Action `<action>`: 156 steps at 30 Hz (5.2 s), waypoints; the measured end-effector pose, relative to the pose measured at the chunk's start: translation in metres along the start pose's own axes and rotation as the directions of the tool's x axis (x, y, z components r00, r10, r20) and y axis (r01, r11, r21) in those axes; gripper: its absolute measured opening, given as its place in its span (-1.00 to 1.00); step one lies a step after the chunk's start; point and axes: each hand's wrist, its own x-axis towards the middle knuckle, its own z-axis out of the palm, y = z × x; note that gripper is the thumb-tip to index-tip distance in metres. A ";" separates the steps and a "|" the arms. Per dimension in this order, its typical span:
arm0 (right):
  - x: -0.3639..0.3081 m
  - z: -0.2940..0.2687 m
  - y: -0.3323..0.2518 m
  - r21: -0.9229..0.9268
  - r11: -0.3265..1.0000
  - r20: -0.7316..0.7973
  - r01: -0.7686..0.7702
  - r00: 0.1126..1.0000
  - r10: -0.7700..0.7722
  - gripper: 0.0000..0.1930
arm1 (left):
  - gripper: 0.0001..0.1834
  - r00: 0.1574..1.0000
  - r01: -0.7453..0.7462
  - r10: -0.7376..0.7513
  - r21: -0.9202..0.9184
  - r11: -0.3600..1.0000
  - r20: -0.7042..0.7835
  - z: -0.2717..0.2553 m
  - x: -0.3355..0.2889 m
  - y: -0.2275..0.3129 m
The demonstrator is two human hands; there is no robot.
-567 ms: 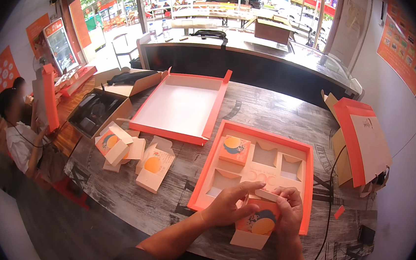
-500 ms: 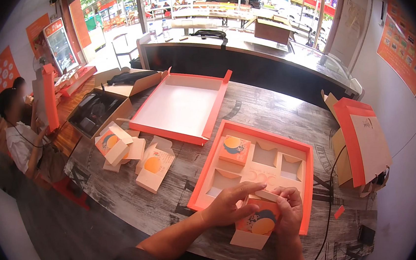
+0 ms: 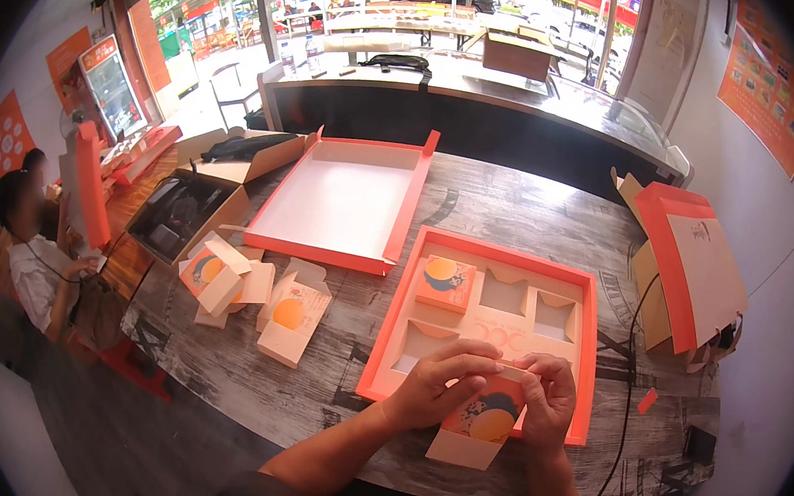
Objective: The person assembles a large orange gift box by folding the edges and securing the tabs, then places a cardboard insert inside and proceeds to fold small white boxes and arrange them within the insert.
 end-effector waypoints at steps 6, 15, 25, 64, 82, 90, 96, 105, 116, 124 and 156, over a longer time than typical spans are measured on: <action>0.001 -0.004 0.009 -0.101 0.990 0.013 0.095 0.996 -0.094 -0.93 | -0.80 1.000 0.000 0.000 -0.028 1.000 -0.018 0.001 0.000 -0.002; -0.003 0.002 0.004 -0.121 0.989 0.031 0.084 0.996 -0.081 -0.98 | -0.83 0.999 -0.009 0.006 -0.069 0.998 -0.036 0.000 0.000 -0.002; -0.003 0.004 0.006 -0.184 0.974 0.110 0.131 0.988 -0.112 -0.73 | -0.75 0.953 0.214 -0.249 -0.199 0.956 -0.171 0.004 -0.009 -0.003; -0.002 0.003 0.005 -0.340 0.923 0.078 0.181 0.983 -0.164 -0.34 | -0.23 0.978 0.064 -0.103 -0.207 0.976 -0.180 0.007 -0.015 -0.017; 0.001 -0.009 0.001 -0.535 0.772 0.241 0.343 0.938 -0.250 -0.59 | -0.61 0.990 0.048 -0.053 -0.045 0.998 -0.130 0.002 -0.013 -0.013; -0.003 -0.002 0.018 -0.293 0.898 0.121 0.329 0.944 -0.306 -0.45 | -0.58 0.983 0.043 -0.092 -0.296 0.954 -0.156 0.011 -0.016 -0.020; -0.001 -0.002 0.012 -0.255 0.909 0.101 0.330 0.944 -0.314 -0.49 | -0.58 0.995 0.051 -0.063 -0.143 0.988 -0.080 0.004 -0.011 -0.011; -0.001 0.003 -0.005 -0.220 0.946 0.059 0.236 0.972 -0.229 -0.82 | -0.41 0.994 0.091 -0.102 -0.191 0.977 -0.046 0.005 -0.008 -0.004; 0.000 0.002 -0.002 -0.258 0.941 0.149 0.221 0.971 -0.187 -0.75 | -0.50 0.986 0.088 -0.112 -0.193 0.977 -0.120 0.005 -0.009 -0.008; 0.001 0.000 0.000 -0.228 0.950 0.189 0.211 0.967 -0.169 -0.81 | -0.54 0.976 0.110 -0.156 -0.270 0.956 -0.154 0.006 -0.011 -0.014; 0.004 0.003 0.001 -0.452 0.792 0.259 0.410 0.910 -0.323 -0.74 | -0.48 0.942 0.306 -0.331 -0.258 0.916 -0.057 -0.002 -0.011 -0.012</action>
